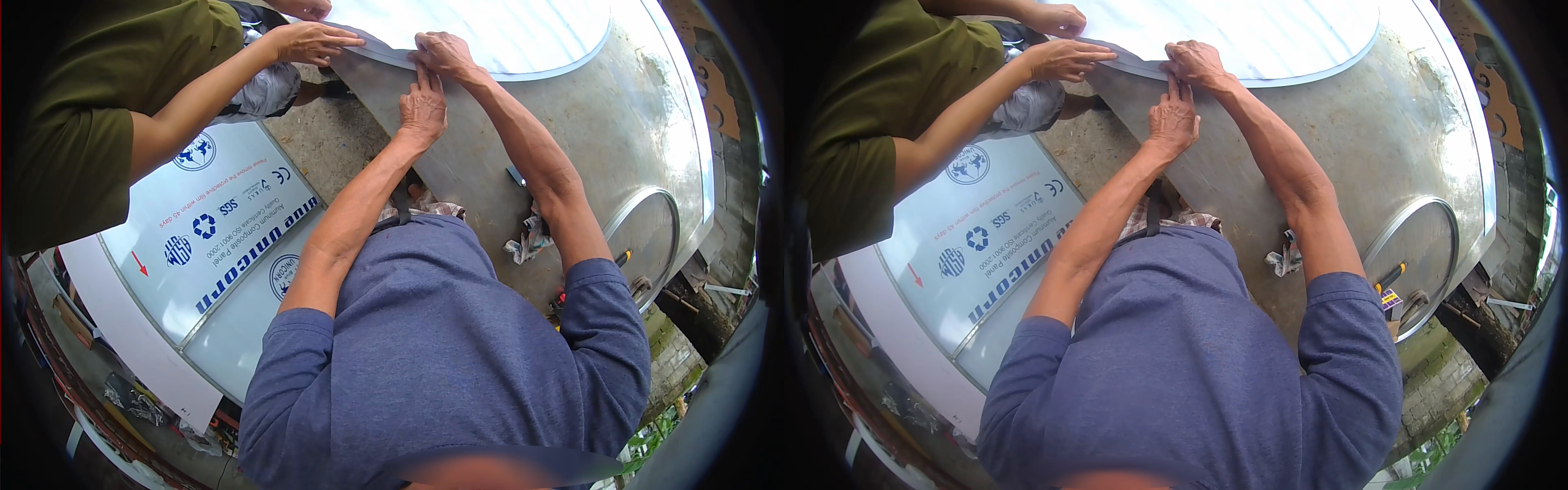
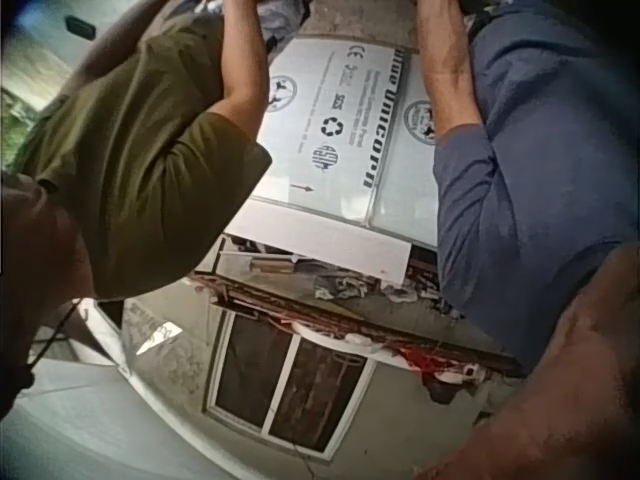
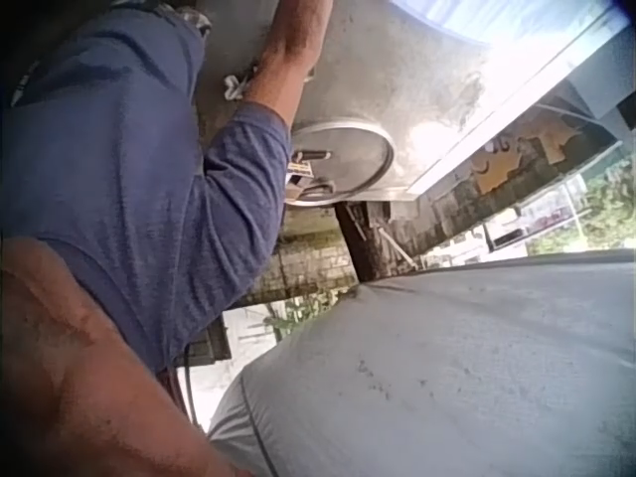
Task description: Applying a large white circular vinyl decal onto a metallic surface with help from another person.
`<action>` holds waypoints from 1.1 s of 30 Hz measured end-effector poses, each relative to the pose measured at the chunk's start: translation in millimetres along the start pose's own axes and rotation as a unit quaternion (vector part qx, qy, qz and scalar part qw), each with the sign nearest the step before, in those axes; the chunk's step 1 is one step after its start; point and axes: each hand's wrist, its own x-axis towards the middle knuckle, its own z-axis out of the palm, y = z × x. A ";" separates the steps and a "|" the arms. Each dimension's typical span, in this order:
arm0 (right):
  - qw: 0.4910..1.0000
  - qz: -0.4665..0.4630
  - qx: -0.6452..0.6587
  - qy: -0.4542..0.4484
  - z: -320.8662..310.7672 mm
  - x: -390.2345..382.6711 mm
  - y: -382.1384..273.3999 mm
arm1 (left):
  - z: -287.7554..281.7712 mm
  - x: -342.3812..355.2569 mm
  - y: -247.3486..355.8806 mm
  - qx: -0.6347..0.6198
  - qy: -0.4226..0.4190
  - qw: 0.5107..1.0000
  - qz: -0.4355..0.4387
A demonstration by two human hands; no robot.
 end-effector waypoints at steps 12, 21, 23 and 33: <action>0.990 0.073 0.121 -0.009 -10.4 1.6 11.2 | -1.2 -0.9 -2.1 -0.017 -0.008 1.000 -0.003; 0.993 0.051 0.105 0.006 -4.7 -19.4 5.1 | -4.8 -2.9 -5.2 -0.034 -0.001 0.999 0.012; 0.993 0.056 0.099 0.011 -3.6 -19.8 1.0 | -4.5 -4.5 -5.3 -0.030 0.003 0.999 0.012; 0.992 0.030 0.111 0.045 -12.0 -31.8 12.4 | -4.2 -8.6 -4.4 -0.020 0.000 1.000 0.010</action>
